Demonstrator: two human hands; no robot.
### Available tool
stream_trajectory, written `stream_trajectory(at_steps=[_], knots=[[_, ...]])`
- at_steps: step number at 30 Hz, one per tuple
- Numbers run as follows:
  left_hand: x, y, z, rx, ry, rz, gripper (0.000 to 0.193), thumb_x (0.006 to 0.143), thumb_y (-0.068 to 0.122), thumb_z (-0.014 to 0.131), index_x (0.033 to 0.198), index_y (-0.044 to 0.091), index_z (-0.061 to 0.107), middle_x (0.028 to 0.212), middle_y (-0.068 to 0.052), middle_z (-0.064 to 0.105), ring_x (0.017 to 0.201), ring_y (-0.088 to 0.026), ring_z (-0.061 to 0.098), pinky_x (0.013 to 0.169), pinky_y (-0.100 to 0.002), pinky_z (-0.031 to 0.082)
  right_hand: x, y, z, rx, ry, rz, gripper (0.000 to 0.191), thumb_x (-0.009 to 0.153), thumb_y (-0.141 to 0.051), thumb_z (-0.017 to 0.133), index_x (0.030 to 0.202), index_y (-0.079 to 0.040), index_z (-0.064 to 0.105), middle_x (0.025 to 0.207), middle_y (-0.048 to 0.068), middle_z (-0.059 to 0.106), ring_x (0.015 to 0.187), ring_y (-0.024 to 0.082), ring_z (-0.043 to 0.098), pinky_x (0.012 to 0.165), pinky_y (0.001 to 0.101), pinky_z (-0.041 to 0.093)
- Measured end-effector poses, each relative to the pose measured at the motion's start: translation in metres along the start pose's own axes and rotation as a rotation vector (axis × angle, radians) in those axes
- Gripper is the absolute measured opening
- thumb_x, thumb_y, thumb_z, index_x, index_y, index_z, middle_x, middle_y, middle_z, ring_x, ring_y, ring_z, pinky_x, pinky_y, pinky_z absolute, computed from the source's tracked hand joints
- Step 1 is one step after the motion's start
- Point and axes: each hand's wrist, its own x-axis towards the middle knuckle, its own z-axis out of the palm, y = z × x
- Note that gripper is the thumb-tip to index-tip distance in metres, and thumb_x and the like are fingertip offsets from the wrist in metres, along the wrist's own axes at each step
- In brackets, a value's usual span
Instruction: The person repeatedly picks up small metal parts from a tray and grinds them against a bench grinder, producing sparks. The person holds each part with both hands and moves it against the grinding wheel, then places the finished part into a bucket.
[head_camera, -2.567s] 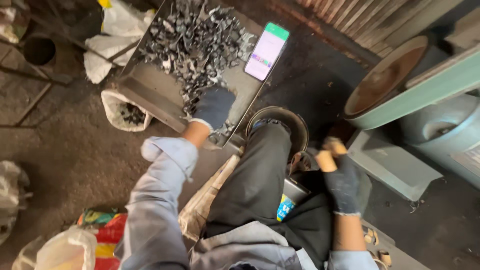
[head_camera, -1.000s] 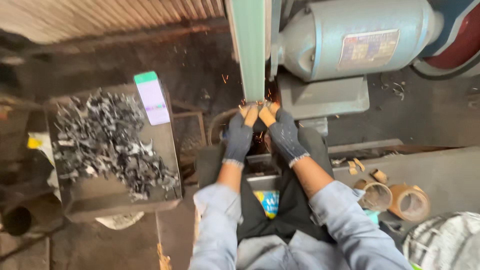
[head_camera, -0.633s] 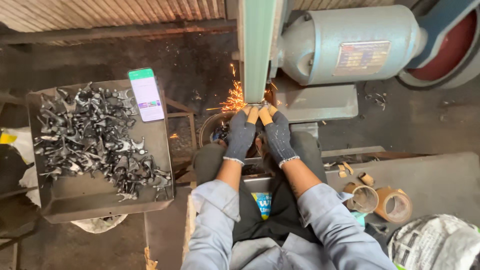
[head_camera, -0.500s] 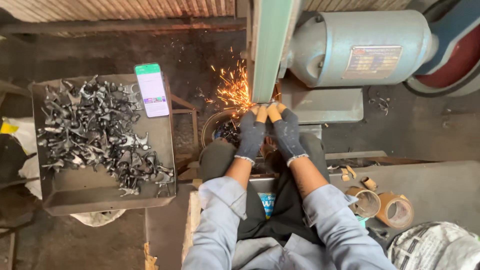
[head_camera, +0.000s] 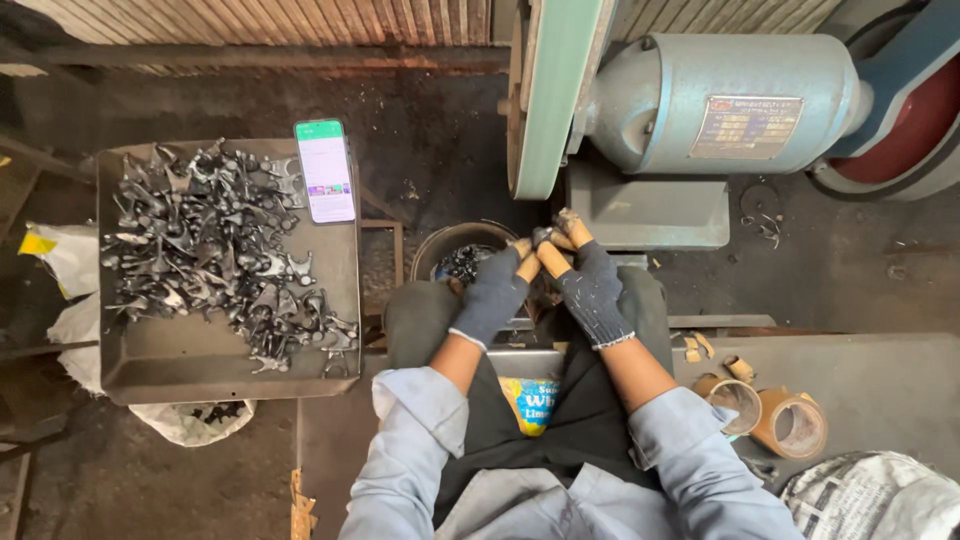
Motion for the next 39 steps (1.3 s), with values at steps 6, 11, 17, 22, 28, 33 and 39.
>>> stream_trajectory(at_steps=[6,11,17,22,28,33,39], knots=[[0.037,-0.028,-0.014,0.045,0.092,-0.119,0.033,0.100,0.029,0.062,0.122,0.004,0.066,0.114,-0.025,0.070,0.108,-0.045,0.064,0.087,-0.047,0.052,0.045,0.011,0.030,0.214,-0.187,0.069,0.040,0.100,-0.032,0.065,0.119,0.003,0.069,0.106,0.009,0.073,0.093,0.015,0.065,0.080,0.0307,0.054],[0.049,-0.037,0.010,0.086,0.139,-0.225,0.029,0.091,0.021,0.062,0.115,0.005,0.066,0.106,-0.023,0.070,0.101,-0.043,0.067,0.083,-0.046,0.053,0.063,0.023,0.031,-0.270,-0.042,-0.014,0.039,0.100,-0.034,0.064,0.108,0.004,0.073,0.090,0.010,0.076,0.082,0.018,0.071,0.074,0.0319,0.055],[0.042,-0.008,0.010,0.097,0.218,-0.265,0.027,0.091,0.026,0.068,0.108,0.005,0.069,0.096,-0.021,0.071,0.091,-0.040,0.070,0.080,-0.046,0.054,0.063,0.042,0.028,0.159,-0.062,0.094,0.038,0.100,-0.032,0.066,0.109,0.005,0.070,0.094,0.011,0.073,0.081,0.019,0.066,0.072,0.0358,0.052],[0.044,0.009,-0.011,0.383,0.227,-0.354,0.028,0.088,0.029,0.076,0.096,0.002,0.072,0.087,-0.019,0.073,0.085,-0.036,0.072,0.077,-0.044,0.055,0.051,0.036,0.068,1.071,-0.097,0.296,0.035,0.102,-0.035,0.062,0.114,-0.002,0.066,0.102,0.010,0.070,0.092,0.021,0.064,0.085,0.0350,0.053],[0.033,-0.015,-0.004,-0.579,0.129,-0.096,0.034,0.092,0.023,0.076,0.115,-0.001,0.070,0.106,-0.009,0.076,0.096,-0.015,0.070,0.085,-0.031,0.058,0.028,0.014,0.031,0.837,-0.275,0.143,0.027,0.100,-0.024,0.063,0.117,-0.003,0.065,0.105,0.005,0.070,0.097,0.018,0.064,0.088,0.0342,0.053],[0.029,-0.026,0.030,-0.925,0.296,-0.231,0.028,0.101,0.019,0.062,0.121,0.000,0.068,0.111,-0.003,0.072,0.102,-0.011,0.064,0.090,-0.027,0.052,0.038,0.020,0.017,0.349,-0.188,-0.003,0.031,0.102,-0.024,0.064,0.119,0.001,0.069,0.109,0.004,0.072,0.099,0.013,0.064,0.088,0.0280,0.053],[0.056,-0.047,0.021,-0.465,0.403,-0.056,0.029,0.104,0.022,0.061,0.114,-0.004,0.069,0.104,-0.011,0.075,0.096,-0.015,0.066,0.087,-0.030,0.053,0.063,0.026,0.039,0.304,-0.211,0.062,0.031,0.103,-0.024,0.063,0.117,0.003,0.071,0.107,0.006,0.073,0.094,0.011,0.065,0.082,0.0259,0.053]])
